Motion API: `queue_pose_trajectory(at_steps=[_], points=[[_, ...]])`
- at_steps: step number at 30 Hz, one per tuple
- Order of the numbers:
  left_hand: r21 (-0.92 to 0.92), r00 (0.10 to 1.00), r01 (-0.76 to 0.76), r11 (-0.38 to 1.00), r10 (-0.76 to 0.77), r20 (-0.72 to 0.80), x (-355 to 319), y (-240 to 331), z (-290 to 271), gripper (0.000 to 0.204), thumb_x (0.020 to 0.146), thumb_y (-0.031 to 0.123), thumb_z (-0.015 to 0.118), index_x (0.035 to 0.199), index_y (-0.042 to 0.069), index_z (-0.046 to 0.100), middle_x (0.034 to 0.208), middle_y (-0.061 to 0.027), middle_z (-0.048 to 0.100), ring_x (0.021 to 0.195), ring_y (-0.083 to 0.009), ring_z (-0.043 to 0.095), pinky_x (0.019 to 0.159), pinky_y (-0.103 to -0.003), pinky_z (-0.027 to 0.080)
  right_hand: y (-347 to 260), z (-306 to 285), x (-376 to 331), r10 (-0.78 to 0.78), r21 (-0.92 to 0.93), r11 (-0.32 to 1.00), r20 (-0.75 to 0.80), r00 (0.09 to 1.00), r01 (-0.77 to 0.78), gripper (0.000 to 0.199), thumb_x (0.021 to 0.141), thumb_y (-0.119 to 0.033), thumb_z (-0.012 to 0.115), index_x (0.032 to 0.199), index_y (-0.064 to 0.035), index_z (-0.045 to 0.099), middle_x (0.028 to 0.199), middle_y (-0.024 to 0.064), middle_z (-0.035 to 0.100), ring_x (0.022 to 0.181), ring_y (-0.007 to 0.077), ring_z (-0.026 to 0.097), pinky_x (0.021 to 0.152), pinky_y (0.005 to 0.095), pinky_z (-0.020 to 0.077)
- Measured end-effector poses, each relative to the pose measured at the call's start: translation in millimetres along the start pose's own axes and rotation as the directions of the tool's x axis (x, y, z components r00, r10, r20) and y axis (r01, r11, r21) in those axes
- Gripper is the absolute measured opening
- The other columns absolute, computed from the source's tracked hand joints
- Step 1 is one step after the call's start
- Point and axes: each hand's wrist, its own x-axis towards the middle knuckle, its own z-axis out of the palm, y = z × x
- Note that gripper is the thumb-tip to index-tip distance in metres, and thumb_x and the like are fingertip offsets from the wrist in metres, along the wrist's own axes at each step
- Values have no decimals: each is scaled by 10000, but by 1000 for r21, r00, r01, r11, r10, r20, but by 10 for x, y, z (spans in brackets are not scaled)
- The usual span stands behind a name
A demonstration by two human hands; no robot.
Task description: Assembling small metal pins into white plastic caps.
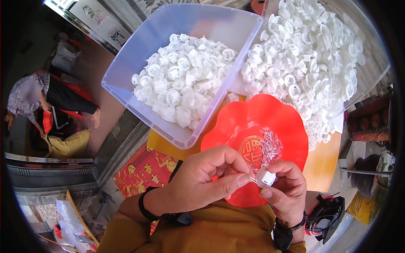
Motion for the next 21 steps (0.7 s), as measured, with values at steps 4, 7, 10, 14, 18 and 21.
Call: queue_pose_trajectory(at_steps=[4,7,10,14,18,21], points=[[77,998,-57,995,57,10,-2,-15,13,118,876,-14,548,987,-11,505,979,-139,614,655,-55,553,576,-185,475,10,-9,11,8,-26,1000,33,999,-7,385,754,102,660,1105,7,533,1036,92,597,981,152,575,881,293,448],[206,992,-125,971,116,56,3,-29,22,133,868,-28,551,991,-16,504,988,-141,612,666,-54,554,581,-185,474,24,-42,38,-53,-83,995,83,995,60,375,756,113,645,1103,12,544,1046,98,579,980,162,572,878,299,448],[235,985,-168,958,151,89,20,-65,35,141,858,-46,550,989,-21,505,998,-148,609,671,-55,555,583,-183,471,31,-54,50,-105,-142,983,111,988,120,357,757,127,629,1088,16,554,1052,105,560,969,172,571,864,298,454],[214,982,-178,960,160,97,14,-69,31,146,848,-65,547,982,-22,511,1004,-157,608,674,-56,555,579,-180,462,40,-28,16,-66,-72,994,127,990,76,348,779,146,586,1100,17,543,1103,133,545,1002,202,575,857,312,495],[223,984,-170,960,155,83,-18,-63,27,147,842,-64,553,978,-26,514,996,-173,608,683,-64,554,590,-191,462,18,12,-5,14,52,998,134,991,-21,353,813,155,531,1137,18,515,1179,170,525,1078,242,559,886,359,518],[234,976,-216,948,201,85,-37,-53,20,140,839,-62,555,971,-34,515,989,-183,609,745,-103,584,655,-225,484,38,0,-13,2,32,999,175,984,-8,358,842,157,480,1173,18,486,1255,200,485,1140,276,526,919,408,506]])
